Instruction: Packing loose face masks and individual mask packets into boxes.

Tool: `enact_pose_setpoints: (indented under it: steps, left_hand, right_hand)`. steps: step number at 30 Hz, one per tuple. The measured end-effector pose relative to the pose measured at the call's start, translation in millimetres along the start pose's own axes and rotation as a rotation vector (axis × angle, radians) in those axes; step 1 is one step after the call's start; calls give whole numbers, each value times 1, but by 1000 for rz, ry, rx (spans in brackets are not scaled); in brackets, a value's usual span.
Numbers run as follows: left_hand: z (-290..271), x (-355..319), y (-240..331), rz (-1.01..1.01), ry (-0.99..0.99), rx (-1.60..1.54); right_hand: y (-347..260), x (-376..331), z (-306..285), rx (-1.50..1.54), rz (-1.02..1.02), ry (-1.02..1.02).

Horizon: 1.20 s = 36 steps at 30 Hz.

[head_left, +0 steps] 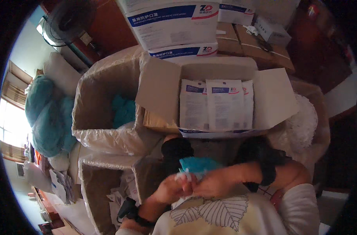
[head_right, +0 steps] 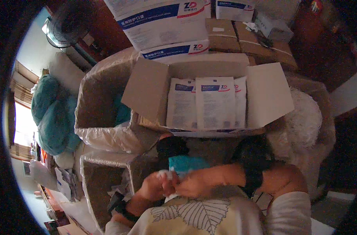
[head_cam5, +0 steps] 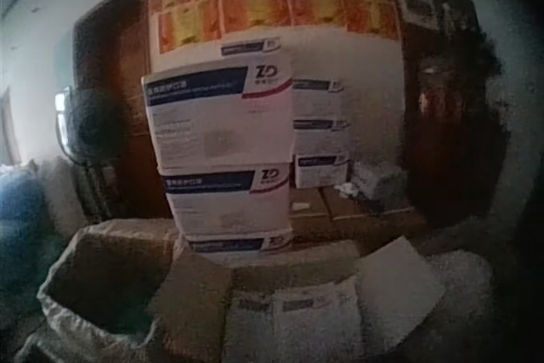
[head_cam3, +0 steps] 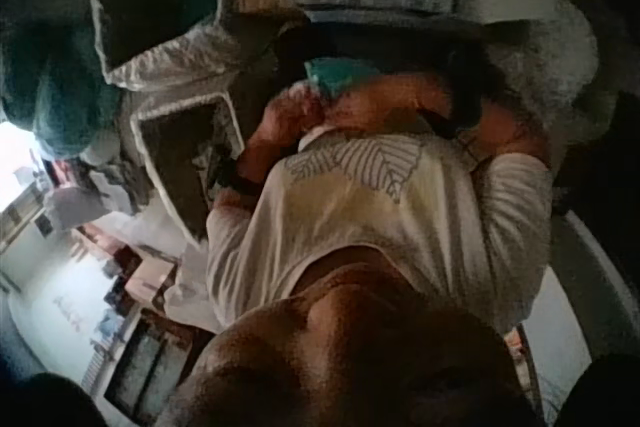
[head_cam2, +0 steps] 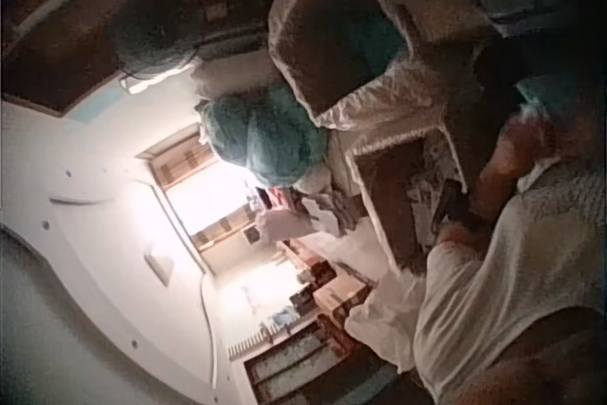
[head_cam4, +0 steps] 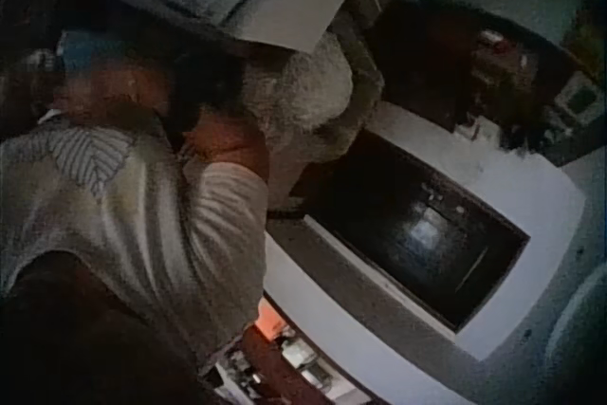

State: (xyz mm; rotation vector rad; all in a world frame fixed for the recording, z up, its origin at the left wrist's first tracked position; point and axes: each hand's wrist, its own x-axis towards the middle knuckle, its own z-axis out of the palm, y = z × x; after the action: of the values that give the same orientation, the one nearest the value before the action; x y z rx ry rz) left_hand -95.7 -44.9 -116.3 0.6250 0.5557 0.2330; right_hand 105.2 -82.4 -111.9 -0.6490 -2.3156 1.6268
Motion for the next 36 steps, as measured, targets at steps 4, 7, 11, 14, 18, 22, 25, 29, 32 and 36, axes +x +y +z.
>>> enact_pose_setpoints:
  steps: [4,7,11,14,18,22,25,29,32,36]
  left_hand:
    - [12,-13,1,-178,-136,100]
    - [18,-13,-3,-230,-191,50]
    - [27,-15,2,-255,-269,96]
    - [30,-17,1,-264,-216,90]
    - [37,-14,2,-229,-204,9]
    - [35,-14,1,-241,-258,191]
    - [34,-15,-3,-297,-255,180]
    - [41,-16,0,-355,-249,147]
    - [41,-16,-4,-343,-295,159]
    - [36,-14,-9,-404,-347,248]
  right_hand:
    - [-24,-14,-11,7,156,-294]
    - [-24,-31,-6,78,167,-287]
    - [-25,-46,-2,107,281,-352]
    - [-37,-64,-13,126,216,-294]
    - [-36,-77,-15,70,326,-266]
    - [-38,-87,-13,193,343,-250]
    - [-43,-91,-15,208,328,-214]
    - [-47,-95,-21,217,345,-260]
    - [-47,-99,-18,228,298,-206]
    - [-54,-98,-19,237,290,-160]
